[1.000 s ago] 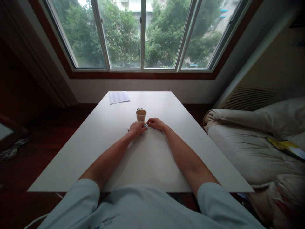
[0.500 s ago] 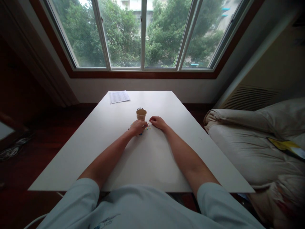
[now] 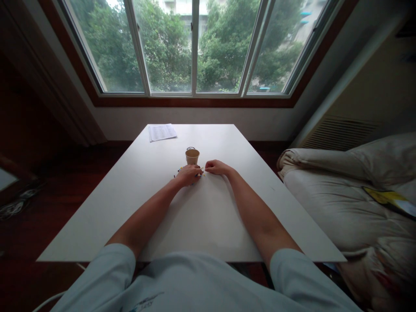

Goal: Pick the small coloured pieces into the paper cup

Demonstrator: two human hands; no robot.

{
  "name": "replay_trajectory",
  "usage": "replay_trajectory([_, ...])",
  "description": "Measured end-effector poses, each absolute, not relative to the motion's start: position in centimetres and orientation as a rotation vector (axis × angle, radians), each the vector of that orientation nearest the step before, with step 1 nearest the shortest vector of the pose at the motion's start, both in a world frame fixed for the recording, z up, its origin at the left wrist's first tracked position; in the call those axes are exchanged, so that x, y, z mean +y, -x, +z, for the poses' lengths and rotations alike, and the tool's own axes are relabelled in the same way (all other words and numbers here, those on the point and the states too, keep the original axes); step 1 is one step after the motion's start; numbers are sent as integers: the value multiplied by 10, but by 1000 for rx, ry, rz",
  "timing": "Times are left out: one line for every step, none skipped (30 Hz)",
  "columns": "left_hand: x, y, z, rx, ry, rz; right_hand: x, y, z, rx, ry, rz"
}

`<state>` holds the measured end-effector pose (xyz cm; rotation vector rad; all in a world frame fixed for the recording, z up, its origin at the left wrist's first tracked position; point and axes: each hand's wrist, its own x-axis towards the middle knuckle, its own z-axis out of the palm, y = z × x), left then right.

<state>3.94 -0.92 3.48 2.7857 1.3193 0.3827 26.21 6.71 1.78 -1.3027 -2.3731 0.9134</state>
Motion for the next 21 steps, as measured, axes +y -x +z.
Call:
replay_trajectory([-9,-39,35,1324,-2787,385,66,-263,19,-2397,1303,940])
replay_trajectory([-9,-39,35,1332,-2788,389,66,-263,21,-2423,1292,966])
replay_trajectory([-9,-38,35,1342,-2788,394,64,-263,22,-2448,1270,992])
replay_trajectory([-9,-38,35,1352,-2788,397,63,-262,23,-2473,1236,1015])
replay_trajectory([-9,-38,35,1361,-2787,400,61,-261,24,-2495,1198,1032])
replay_trajectory([-9,-38,35,1371,-2784,400,60,-259,26,-2515,1162,1041])
replay_trajectory([-9,-38,35,1381,-2781,398,58,-257,27,-2534,1134,1041])
replay_trajectory([-9,-38,35,1389,-2777,388,57,-255,28,-2556,1117,1030])
replay_trajectory([-8,-39,35,1396,-2775,375,56,-253,29,-2580,1111,1004])
replay_trajectory([-8,-39,34,1401,-2775,366,54,-251,30,-2606,1112,966])
replay_trajectory([-7,-39,34,1402,-2778,364,53,-249,30,-2631,1113,923])
replay_trajectory([-7,-39,33,1400,-2784,367,52,-247,31,-2653,1114,876])
replay_trajectory([-7,-39,33,1397,-2789,374,51,-245,31,-2668,1116,832])
replay_trajectory([-7,-39,32,1397,-2791,382,51,-243,31,-2677,1121,793])
replay_trajectory([-7,-39,32,1399,-2789,389,50,-242,31,-2678,1127,760])
replay_trajectory([-6,-38,32,1409,-2782,392,49,-241,30,-2677,1134,732])
replay_trajectory([-6,-37,31,1425,-2770,394,48,-240,30,-2673,1143,708])
replay_trajectory([-6,-37,31,1447,-2755,399,47,-239,30,-2670,1151,687])
replay_trajectory([-6,-36,31,1469,-2741,405,46,-239,29,-2668,1156,669])
replay_trajectory([-5,-35,30,1489,-2729,415,46,-239,29,-2666,1159,652])
replay_trajectory([-5,-34,30,1507,-2721,427,46,-239,29,-2666,1160,635])
